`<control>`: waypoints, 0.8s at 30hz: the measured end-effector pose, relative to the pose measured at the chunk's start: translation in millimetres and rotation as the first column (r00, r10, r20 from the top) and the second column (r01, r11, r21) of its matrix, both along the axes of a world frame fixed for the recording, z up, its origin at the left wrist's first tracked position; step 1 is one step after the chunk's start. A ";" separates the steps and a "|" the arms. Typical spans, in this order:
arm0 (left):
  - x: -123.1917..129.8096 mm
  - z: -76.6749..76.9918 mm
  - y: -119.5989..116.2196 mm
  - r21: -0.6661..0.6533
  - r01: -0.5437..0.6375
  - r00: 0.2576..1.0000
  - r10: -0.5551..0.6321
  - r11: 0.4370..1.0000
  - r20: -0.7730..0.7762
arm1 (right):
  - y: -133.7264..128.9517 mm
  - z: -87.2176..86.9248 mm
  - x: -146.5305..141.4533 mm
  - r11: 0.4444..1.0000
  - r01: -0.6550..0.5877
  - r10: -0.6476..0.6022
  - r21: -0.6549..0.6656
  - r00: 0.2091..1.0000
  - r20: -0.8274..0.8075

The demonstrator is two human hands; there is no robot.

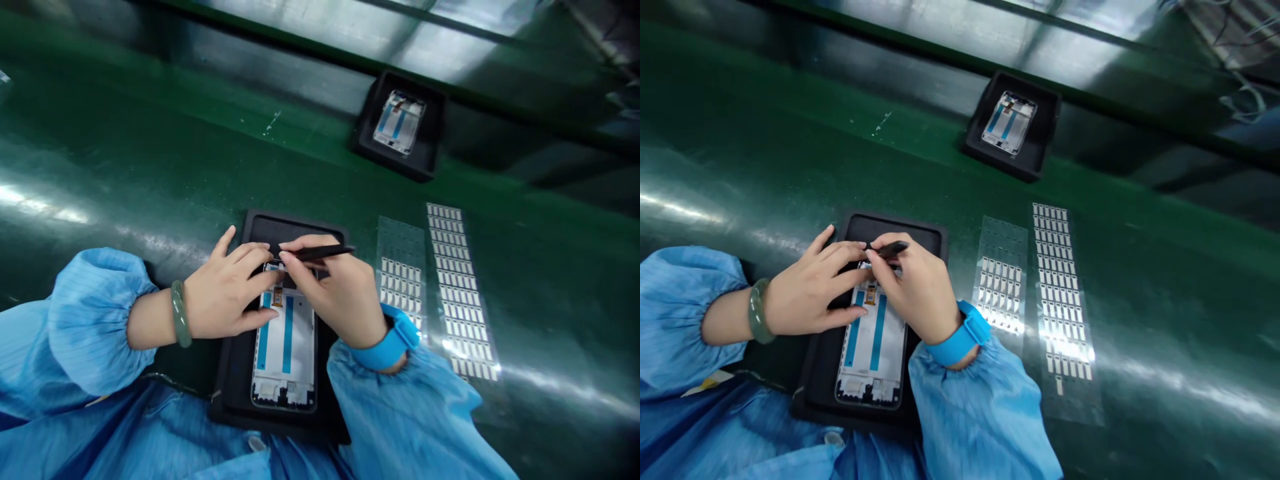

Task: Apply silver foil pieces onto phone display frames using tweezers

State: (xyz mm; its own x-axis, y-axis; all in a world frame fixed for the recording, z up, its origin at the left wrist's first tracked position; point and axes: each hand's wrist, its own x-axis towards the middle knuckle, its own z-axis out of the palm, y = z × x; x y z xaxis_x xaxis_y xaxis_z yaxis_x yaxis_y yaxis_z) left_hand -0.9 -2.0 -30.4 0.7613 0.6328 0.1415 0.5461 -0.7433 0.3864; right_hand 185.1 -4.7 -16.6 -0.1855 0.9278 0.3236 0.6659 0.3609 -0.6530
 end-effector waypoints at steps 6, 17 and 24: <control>-1.0 -2.1 -0.4 0.023 0.008 1.000 -0.008 1.000 -0.014 | -6.7 -7.1 10.7 0.991 0.121 -0.129 -0.053 0.972 -0.197; -0.7 -2.8 -0.8 0.019 0.003 1.000 -0.003 1.000 -0.004 | -7.7 -12.4 5.6 0.987 0.154 -0.159 -0.048 0.979 -0.125; -0.6 -2.3 -0.9 0.021 0.007 1.000 -0.007 1.000 -0.001 | -9.1 -12.3 6.5 0.987 0.139 -0.150 -0.078 0.976 -0.161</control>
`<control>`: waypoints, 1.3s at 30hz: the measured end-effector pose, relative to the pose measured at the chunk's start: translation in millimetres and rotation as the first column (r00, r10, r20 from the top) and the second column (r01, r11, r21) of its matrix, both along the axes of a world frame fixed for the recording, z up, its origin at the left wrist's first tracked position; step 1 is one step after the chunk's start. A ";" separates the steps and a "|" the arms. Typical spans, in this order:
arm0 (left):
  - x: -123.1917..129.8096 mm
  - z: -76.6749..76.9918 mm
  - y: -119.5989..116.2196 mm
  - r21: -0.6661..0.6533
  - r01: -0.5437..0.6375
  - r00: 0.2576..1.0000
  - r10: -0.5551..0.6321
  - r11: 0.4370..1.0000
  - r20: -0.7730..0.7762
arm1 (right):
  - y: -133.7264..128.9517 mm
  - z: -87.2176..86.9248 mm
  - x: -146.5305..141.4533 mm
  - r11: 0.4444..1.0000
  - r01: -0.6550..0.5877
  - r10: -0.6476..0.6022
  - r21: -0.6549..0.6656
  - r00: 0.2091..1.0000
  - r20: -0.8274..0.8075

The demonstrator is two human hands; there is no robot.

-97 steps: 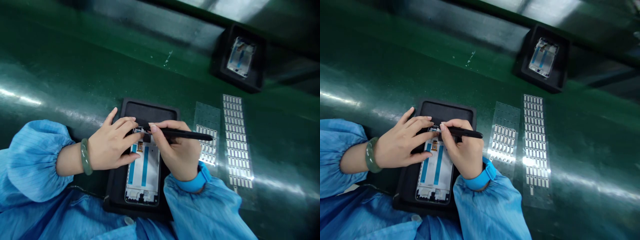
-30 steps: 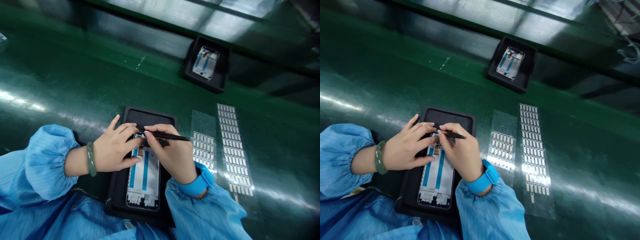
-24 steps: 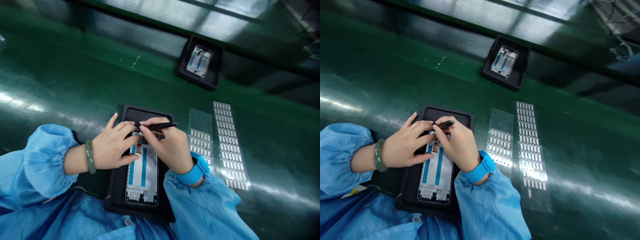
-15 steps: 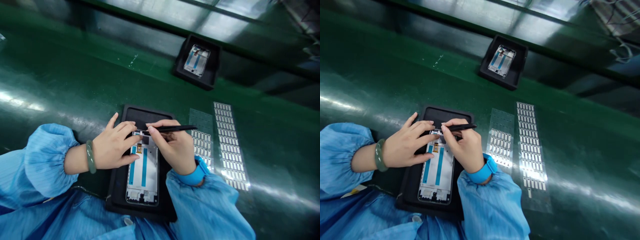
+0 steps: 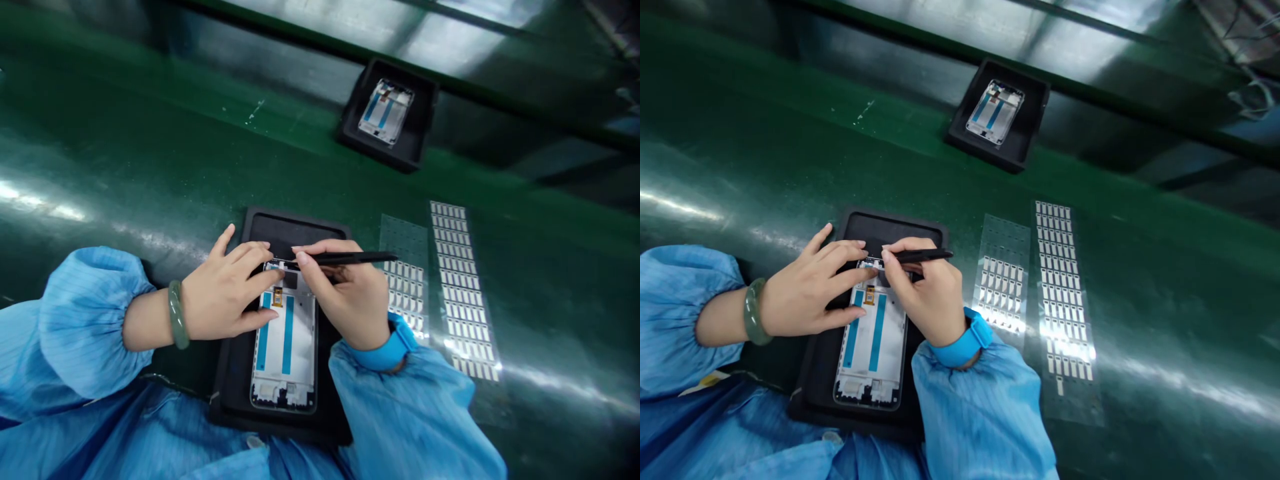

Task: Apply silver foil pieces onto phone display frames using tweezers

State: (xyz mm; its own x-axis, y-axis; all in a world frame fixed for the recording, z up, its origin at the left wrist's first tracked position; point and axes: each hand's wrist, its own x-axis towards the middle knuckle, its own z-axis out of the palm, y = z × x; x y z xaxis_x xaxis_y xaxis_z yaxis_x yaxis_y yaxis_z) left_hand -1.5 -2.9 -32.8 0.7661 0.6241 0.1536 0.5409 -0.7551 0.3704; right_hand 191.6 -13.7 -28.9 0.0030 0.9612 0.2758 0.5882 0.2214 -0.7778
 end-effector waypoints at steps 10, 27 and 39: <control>-0.1 -1.8 -1.9 0.001 0.005 1.000 -0.005 1.000 -0.008 | 5.0 -5.2 -2.2 0.998 -0.054 0.050 -0.039 0.995 -0.090; -11.1 -38.9 0.2 0.247 0.015 1.000 -0.020 0.969 0.018 | -0.3 -11.4 -4.7 0.999 -0.019 0.018 -0.028 0.999 -0.049; -10.1 -38.7 2.5 0.186 0.009 0.999 -0.017 0.982 0.041 | -1.7 -9.4 -5.8 0.999 0.034 -0.032 0.024 0.997 -0.066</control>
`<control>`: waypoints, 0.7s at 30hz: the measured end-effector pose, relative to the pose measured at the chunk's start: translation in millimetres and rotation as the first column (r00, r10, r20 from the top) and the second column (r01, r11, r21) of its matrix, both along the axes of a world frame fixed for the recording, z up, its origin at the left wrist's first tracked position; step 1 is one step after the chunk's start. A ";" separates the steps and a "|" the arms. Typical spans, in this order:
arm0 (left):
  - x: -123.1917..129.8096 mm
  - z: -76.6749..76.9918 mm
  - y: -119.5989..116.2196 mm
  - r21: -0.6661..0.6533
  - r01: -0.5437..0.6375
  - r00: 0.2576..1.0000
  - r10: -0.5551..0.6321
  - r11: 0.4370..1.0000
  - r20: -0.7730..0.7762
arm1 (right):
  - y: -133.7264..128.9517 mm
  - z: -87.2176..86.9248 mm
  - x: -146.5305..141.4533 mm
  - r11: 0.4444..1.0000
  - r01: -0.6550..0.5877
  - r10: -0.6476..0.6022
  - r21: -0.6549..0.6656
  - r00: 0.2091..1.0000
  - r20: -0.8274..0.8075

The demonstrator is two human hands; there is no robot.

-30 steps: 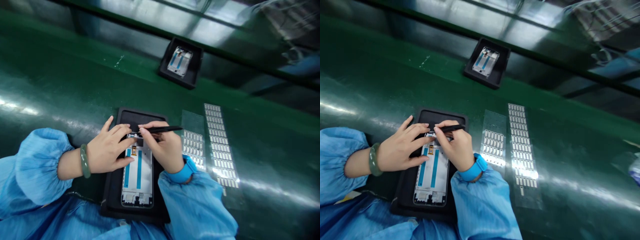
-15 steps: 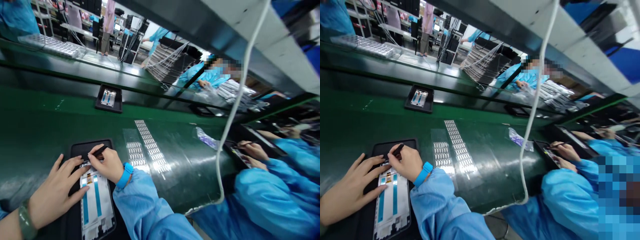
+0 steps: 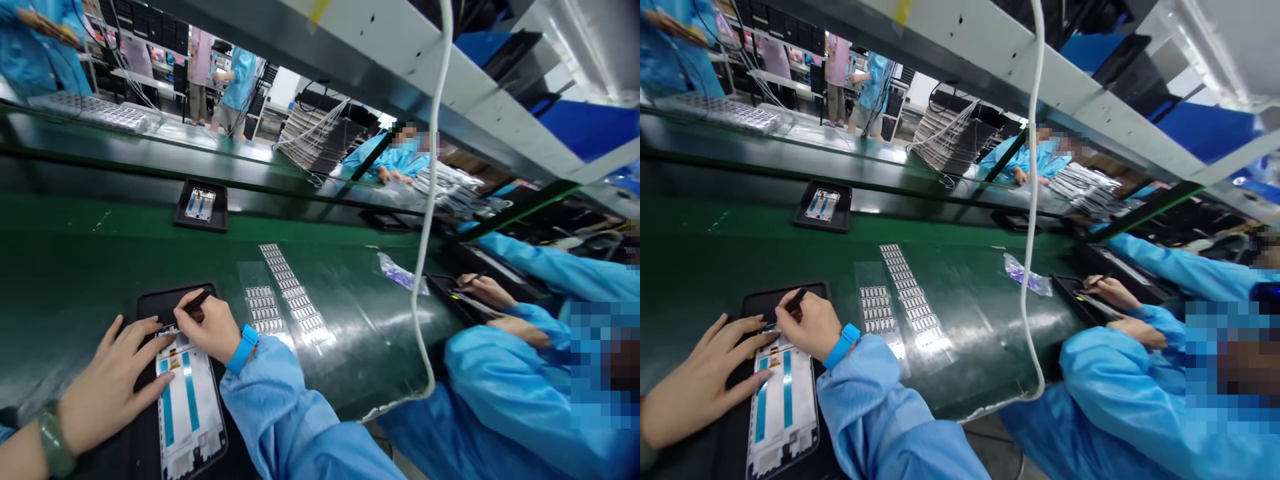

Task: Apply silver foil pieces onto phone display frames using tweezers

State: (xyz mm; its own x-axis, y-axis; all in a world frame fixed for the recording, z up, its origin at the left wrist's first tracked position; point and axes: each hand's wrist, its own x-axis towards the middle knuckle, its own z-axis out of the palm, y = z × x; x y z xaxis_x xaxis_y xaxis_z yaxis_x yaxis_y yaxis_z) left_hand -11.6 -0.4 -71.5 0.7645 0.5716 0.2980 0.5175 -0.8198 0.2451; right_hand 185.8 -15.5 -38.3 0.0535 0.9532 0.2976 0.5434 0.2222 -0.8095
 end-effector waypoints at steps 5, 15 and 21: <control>2.5 13.8 -5.7 -0.113 -0.028 1.000 0.027 0.993 -0.011 | -0.3 -5.6 1.6 0.999 0.041 -0.043 -0.018 0.995 -0.089; 7.8 23.7 -5.6 -0.198 -0.053 0.999 0.053 0.979 -0.007 | 4.1 -5.9 2.9 0.998 -0.054 0.053 -0.018 0.997 -0.047; 8.1 24.2 -7.3 -0.201 -0.059 0.998 0.062 0.978 0.010 | 2.9 -3.2 -0.4 0.995 -0.100 0.100 0.006 0.995 0.029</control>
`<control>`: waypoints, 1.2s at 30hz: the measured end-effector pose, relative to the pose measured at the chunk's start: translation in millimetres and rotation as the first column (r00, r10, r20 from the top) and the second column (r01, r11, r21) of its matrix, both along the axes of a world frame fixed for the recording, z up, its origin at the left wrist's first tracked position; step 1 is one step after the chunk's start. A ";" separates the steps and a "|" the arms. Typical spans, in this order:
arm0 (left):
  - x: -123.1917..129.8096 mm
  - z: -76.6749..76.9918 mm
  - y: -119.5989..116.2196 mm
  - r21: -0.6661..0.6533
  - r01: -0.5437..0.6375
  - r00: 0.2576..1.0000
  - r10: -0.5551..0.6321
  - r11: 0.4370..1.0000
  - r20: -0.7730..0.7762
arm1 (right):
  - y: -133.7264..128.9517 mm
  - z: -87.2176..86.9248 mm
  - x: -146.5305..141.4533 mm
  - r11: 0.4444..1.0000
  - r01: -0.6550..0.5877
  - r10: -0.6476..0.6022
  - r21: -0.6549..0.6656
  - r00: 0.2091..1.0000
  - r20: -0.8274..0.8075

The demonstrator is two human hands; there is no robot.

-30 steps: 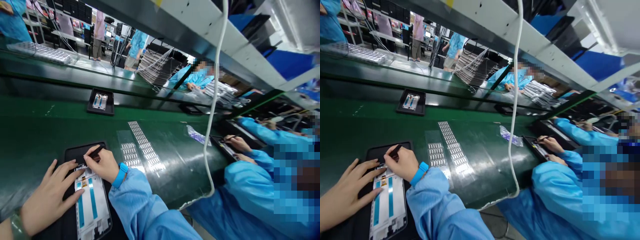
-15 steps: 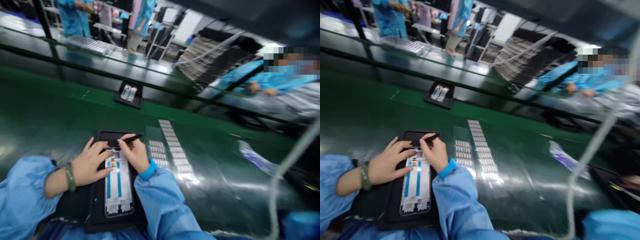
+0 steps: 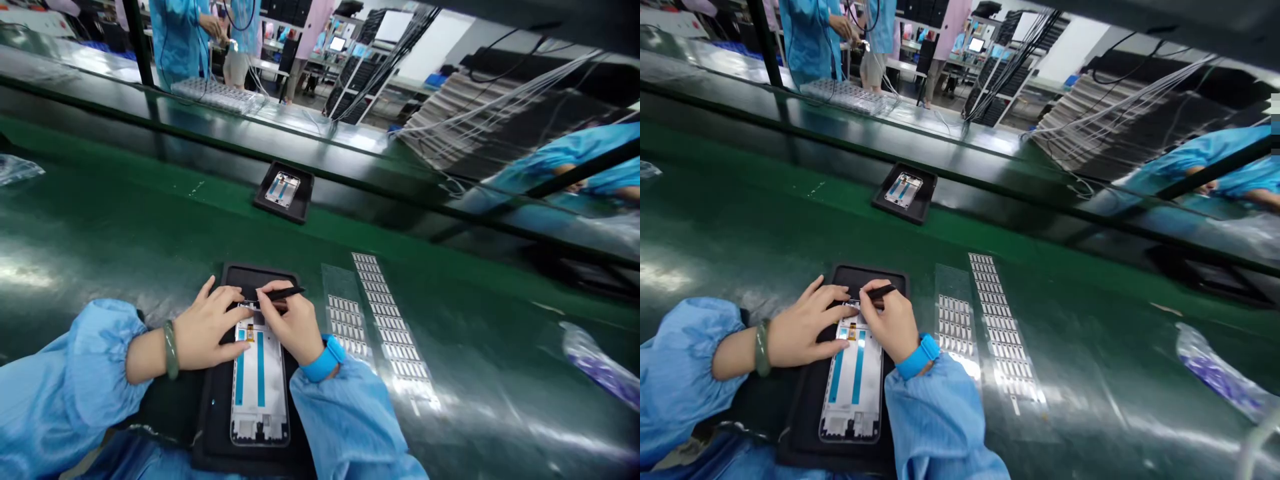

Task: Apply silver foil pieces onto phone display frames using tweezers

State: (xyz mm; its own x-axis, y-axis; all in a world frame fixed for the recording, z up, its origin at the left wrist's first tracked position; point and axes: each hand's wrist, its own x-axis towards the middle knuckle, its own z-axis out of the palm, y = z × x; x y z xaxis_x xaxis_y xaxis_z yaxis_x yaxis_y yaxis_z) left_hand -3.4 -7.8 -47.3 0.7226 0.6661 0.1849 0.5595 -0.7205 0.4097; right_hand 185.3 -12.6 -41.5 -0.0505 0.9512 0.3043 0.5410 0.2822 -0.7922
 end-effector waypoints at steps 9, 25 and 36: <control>-0.3 -2.3 2.2 0.017 0.006 1.000 -0.006 1.000 -0.029 | 2.4 -0.5 0.3 0.999 -0.029 0.028 0.027 0.999 0.028; 34.1 9.0 -37.5 0.134 0.020 0.999 -0.016 0.991 -0.031 | -17.2 23.9 17.1 0.836 0.519 -0.411 0.178 0.807 -0.424; 11.7 -0.4 -25.3 0.165 0.339 0.941 -0.334 0.926 -0.061 | -51.7 12.1 44.9 0.779 0.534 -0.431 0.329 0.837 -0.338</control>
State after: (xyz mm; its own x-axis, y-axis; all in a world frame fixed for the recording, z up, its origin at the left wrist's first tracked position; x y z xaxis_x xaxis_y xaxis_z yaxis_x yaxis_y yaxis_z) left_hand 8.2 -33.1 -47.7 0.9060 0.3434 0.2474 0.2827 -0.9260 0.2502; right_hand 230.2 -64.2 -29.4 0.5029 0.6238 0.5984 0.5069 0.3479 -0.7887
